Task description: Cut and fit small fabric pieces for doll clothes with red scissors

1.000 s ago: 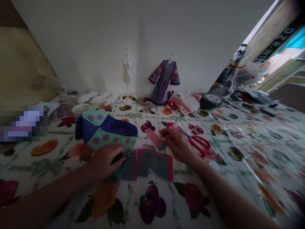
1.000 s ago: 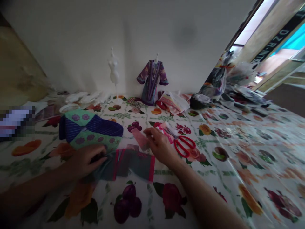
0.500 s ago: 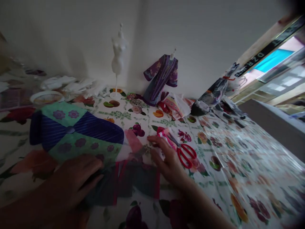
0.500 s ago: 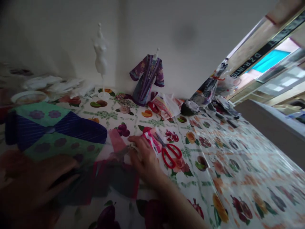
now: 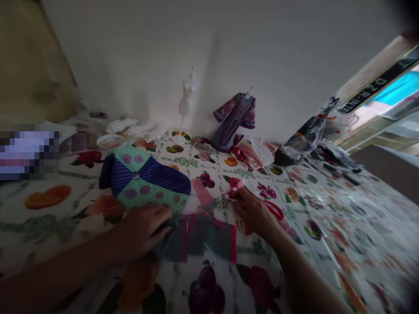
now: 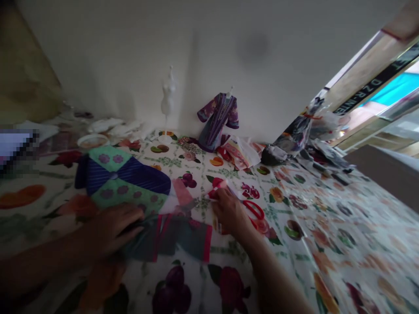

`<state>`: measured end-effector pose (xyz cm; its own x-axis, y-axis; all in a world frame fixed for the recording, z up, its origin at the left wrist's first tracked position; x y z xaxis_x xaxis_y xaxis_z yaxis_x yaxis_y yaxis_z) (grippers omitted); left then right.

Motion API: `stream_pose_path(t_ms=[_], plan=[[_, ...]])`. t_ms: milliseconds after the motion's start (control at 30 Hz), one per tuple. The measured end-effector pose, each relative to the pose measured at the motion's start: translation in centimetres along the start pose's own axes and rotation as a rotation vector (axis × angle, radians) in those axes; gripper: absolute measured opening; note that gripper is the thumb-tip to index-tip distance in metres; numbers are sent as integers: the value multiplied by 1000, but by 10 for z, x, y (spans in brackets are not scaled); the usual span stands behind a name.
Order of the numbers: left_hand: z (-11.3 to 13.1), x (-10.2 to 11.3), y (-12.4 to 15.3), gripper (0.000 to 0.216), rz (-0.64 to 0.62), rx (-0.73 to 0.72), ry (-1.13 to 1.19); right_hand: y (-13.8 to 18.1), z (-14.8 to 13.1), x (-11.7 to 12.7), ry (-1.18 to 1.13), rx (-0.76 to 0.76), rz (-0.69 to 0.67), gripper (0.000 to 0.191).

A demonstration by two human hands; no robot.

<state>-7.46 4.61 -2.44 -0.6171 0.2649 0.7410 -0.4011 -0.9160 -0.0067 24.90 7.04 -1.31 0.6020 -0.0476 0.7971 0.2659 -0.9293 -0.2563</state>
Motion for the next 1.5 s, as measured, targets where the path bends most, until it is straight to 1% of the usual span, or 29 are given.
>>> stream_pose_path(t_ms=[67, 100, 200, 267, 333, 433, 467, 533, 600, 700, 833, 967, 1067, 1167, 1233, 1333, 1400, 1500], plan=[[2, -1, -1, 13, -65, -56, -128, -3, 6, 8, -96, -25, 46, 7], [3, -1, -2, 13, -80, -75, -172, -5, 7, 13, -153, -33, 69, 10], [4, 1, -4, 12, -100, -110, -214, -8, 9, 29, -324, -53, 183, 23], [6, 3, -4, 15, -104, -110, -200, -8, 8, 40, -427, -69, 285, 27], [9, 8, -5, 18, -44, -83, -150, -7, 6, 50, -534, -79, 389, 29], [15, 18, -3, 18, 141, -33, -95, -3, 1, 65, -687, -77, 521, 29], [17, 21, -3, 16, 189, -20, -91, -1, -1, 69, -732, -75, 552, 29], [22, 23, -1, 13, 245, -1, -89, 1, -6, 76, -818, -75, 590, 28], [29, 23, 0, 12, 247, -2, -66, 2, -12, 78, -903, -77, 593, 27], [43, 19, 1, 15, 170, -38, -16, 2, -23, 71, -1026, -82, 549, 28], [68, 15, -4, 18, -30, -53, 4, 1, -38, 54, -1137, -90, 463, 25], [94, 7, -20, 21, -259, 4, 97, 0, -47, 37, -1182, -87, 400, 25], [114, -7, -35, 30, -377, 47, 266, -1, -50, 25, -1215, -91, 365, 28], [129, -25, -49, 32, -462, 70, 549, -1, -54, 13, -1269, -104, 328, 30], [130, -33, -58, 31, -478, 122, 706, -1, -55, 8, -1304, -113, 300, 30], [121, -36, -69, 32, -464, 197, 799, -1, -52, 7, -1352, -135, 275, 31], [112, -32, -75, 32, -450, 225, 802, -2, -46, 10, -1363, -157, 286, 31], [99, -18, -78, 29, -414, 246, 779, -4, -35, 14, -1327, -201, 338, 31]])
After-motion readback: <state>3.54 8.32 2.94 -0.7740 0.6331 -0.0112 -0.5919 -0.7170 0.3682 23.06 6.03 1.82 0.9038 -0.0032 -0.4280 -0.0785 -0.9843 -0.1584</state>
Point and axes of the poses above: each hand's wrist, its own y-axis away from the middle knuckle, its own x-axis out of the back of the hand, z = x × y, the point moved 5 cm from there along -y, towards the middle knuckle, and after that the axes turned 14 degrees about x, right-handed, at the moved point
